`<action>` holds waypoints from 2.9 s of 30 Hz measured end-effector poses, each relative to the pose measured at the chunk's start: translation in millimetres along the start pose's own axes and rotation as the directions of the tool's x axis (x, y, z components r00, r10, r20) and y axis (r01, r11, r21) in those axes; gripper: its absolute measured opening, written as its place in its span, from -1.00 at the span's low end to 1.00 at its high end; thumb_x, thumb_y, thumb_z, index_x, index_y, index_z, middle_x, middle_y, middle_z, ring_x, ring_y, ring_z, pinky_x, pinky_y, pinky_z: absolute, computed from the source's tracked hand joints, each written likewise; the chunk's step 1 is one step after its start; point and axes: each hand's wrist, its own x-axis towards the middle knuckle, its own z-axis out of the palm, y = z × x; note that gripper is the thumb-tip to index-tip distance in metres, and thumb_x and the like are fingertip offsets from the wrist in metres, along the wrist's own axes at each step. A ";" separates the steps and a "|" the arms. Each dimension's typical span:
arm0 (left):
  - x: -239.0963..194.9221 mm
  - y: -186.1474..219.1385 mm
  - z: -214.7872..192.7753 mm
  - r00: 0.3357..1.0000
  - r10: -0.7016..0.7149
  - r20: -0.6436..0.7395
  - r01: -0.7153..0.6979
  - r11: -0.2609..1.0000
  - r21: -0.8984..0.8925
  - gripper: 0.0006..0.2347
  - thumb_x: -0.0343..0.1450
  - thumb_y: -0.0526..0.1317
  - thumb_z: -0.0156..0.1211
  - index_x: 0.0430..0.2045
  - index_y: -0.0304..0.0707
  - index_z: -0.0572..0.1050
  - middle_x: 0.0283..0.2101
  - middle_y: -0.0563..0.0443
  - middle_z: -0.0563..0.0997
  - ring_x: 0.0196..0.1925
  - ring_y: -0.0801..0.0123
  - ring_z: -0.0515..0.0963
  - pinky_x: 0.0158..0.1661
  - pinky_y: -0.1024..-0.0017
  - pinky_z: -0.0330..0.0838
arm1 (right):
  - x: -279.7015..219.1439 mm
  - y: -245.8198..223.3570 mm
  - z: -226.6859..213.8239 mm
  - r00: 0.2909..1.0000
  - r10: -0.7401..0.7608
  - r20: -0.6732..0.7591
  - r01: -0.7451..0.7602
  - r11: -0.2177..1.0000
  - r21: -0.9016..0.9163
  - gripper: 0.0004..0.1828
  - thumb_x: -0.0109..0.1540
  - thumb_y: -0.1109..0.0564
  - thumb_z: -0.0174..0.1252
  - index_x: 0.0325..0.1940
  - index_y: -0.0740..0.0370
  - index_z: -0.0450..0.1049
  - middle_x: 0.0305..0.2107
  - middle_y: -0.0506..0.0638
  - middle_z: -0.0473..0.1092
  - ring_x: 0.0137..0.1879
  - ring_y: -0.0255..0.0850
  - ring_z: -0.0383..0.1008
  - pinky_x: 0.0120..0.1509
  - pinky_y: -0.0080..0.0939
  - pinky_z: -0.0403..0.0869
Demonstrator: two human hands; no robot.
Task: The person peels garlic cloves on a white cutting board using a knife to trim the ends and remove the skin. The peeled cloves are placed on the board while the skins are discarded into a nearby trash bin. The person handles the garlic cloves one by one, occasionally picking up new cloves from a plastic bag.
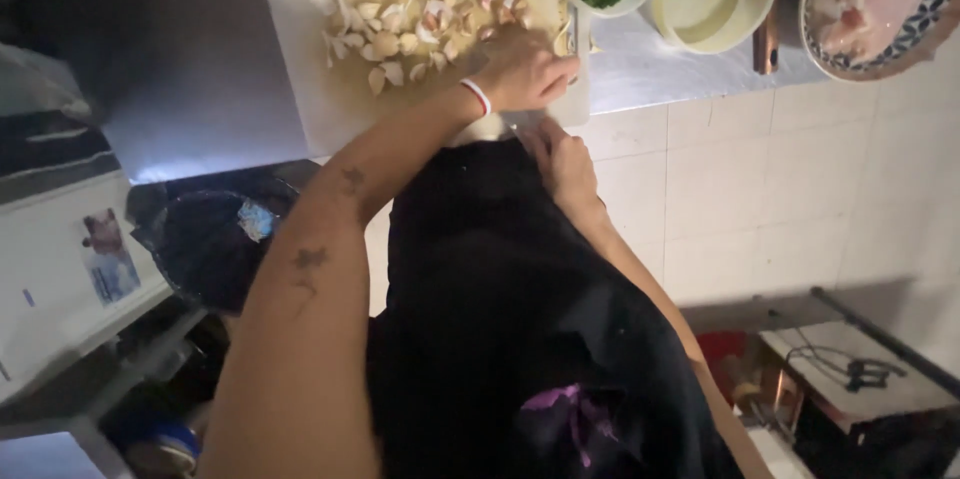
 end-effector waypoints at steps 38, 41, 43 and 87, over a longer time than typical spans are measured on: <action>16.0 -7.4 -65.0 0.978 0.181 0.106 -0.178 0.983 -0.044 -0.89 0.47 -0.32 -0.10 -0.19 -0.19 0.36 -0.16 0.01 0.46 0.01 0.21 0.42 -0.04 0.28 0.34 | 27.1 2.8 -1.4 0.997 -0.066 -0.048 0.070 0.994 0.088 -0.55 0.35 -0.21 0.11 -0.09 0.22 0.59 -0.37 0.34 0.53 -0.11 0.35 0.55 0.00 0.32 0.50; 14.0 0.3 -74.2 0.970 0.191 0.152 -0.186 0.981 -0.046 -0.83 0.44 -0.35 -0.10 -0.12 -0.26 0.36 -0.07 -0.07 0.41 0.09 0.14 0.37 0.01 0.24 0.32 | 17.0 -11.4 -14.0 0.998 -0.054 -0.023 0.056 0.992 0.110 -0.59 0.35 -0.16 0.10 -0.05 0.23 0.57 -0.32 0.36 0.54 -0.09 0.38 0.54 0.00 0.36 0.49; 23.6 -12.5 -80.8 0.960 0.204 0.190 -0.200 0.979 -0.039 -0.75 0.40 -0.37 -0.05 -0.03 -0.28 0.37 0.01 -0.10 0.43 0.15 0.10 0.36 0.05 0.20 0.33 | 28.6 -15.6 -18.2 0.997 -0.073 -0.039 0.077 0.990 0.121 -0.62 0.36 -0.12 0.10 -0.04 0.23 0.56 -0.30 0.38 0.53 -0.09 0.40 0.53 0.00 0.40 0.47; -40.2 73.5 -156.2 0.529 -0.848 0.038 0.121 0.031 -0.992 -0.83 0.47 -0.41 0.22 -0.09 -0.40 0.45 -0.07 -0.33 0.59 -0.05 0.14 0.67 -0.01 0.31 0.65 | 36.0 -12.4 -36.2 0.803 -0.490 -0.339 0.593 0.711 0.378 -0.74 0.39 0.09 0.16 -0.04 0.34 0.30 -0.38 0.39 0.40 -0.25 0.14 0.45 -0.06 0.15 0.41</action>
